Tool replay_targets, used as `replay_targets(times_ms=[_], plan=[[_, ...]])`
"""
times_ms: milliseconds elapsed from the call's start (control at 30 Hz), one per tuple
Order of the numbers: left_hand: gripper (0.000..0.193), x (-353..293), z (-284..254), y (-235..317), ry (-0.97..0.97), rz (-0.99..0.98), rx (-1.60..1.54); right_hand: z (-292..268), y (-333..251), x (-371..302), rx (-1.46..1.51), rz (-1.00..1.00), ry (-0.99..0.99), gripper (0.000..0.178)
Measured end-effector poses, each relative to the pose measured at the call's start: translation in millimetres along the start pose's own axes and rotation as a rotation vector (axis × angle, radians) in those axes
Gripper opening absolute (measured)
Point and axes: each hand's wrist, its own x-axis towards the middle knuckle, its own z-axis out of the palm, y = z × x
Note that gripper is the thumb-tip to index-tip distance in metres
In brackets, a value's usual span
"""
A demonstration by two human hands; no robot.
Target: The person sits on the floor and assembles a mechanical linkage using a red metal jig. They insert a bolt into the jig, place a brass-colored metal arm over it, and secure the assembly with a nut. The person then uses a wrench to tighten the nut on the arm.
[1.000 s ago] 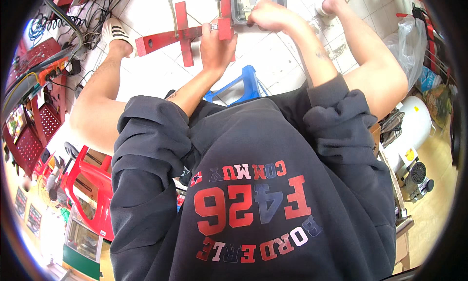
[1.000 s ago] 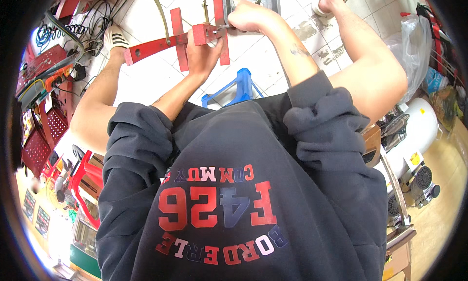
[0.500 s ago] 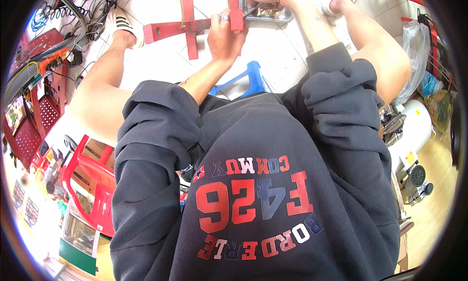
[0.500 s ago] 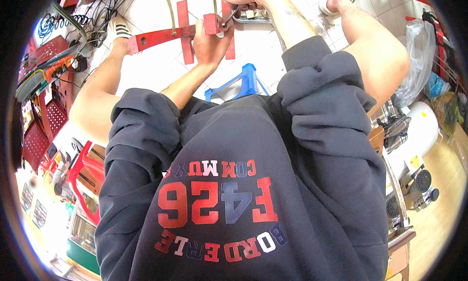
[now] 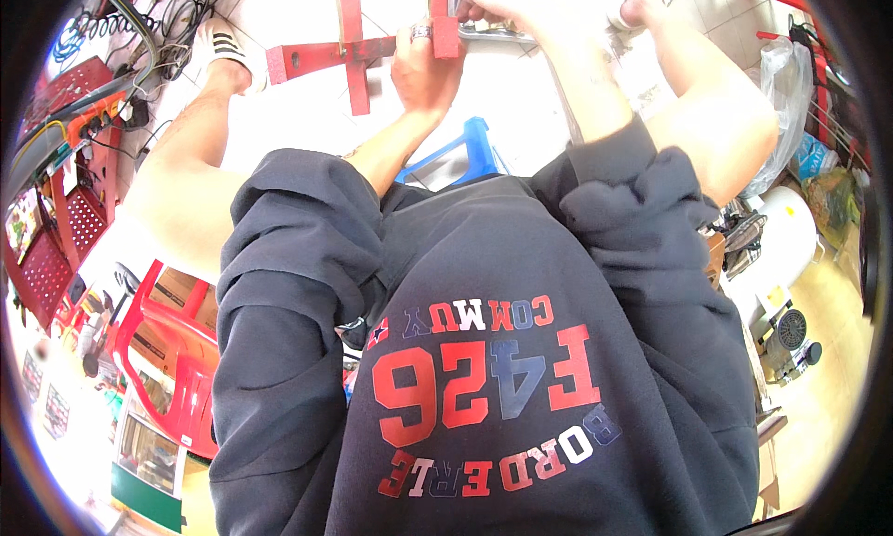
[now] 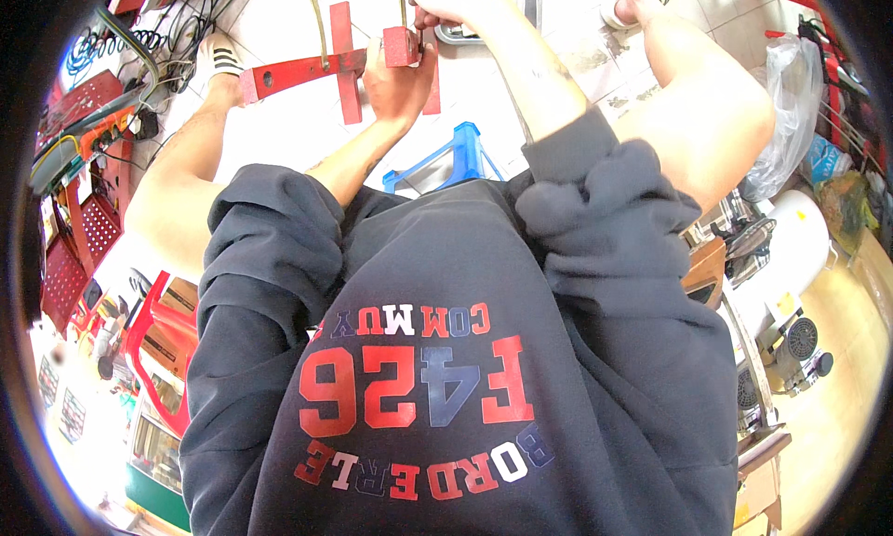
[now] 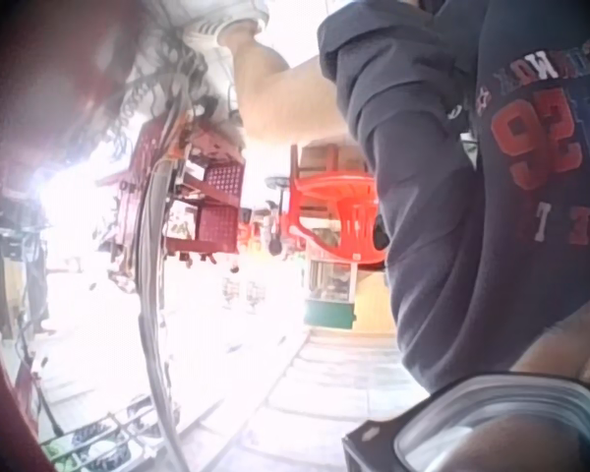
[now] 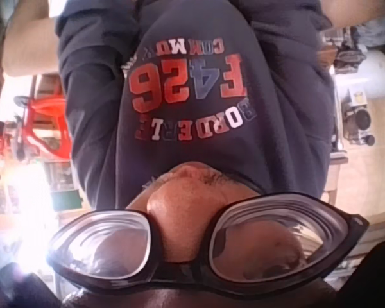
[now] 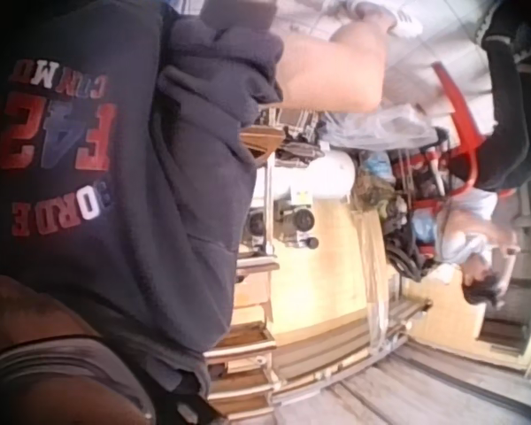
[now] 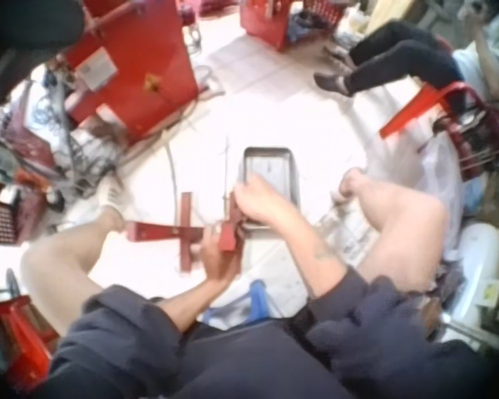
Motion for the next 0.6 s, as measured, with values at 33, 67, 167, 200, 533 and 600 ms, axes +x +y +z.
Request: replay_targets(times_ms=[33, 67, 167, 200, 533, 600], plan=[[0.022, 0, -1, -1, -0.002, 0.002, 0.0, 0, 6, -7, 0.047, -0.024, -0.01, 0.043], [0.021, 0, -1, -3, -0.003, 0.004, 0.001, 0, 11, -14, 0.094, -0.047, -0.019, 0.043], [0.024, -3, -5, -5, -0.036, -0.012, -0.007, 8, 5, -59, 0.276, 0.06, 0.058, 0.025], [0.028, -2, -5, -2, -0.052, -0.014, -0.017, 10, 8, -70, 0.331, 0.097, 0.087, 0.027], [0.021, -2, -16, 1, -0.075, 0.023, -0.06, 49, 38, -144, 0.881, 0.159, -0.049, 0.027], [0.021, -4, -19, 2, -0.109, 0.022, -0.033, 52, 42, -151, 0.869, 0.238, -0.126, 0.03]])
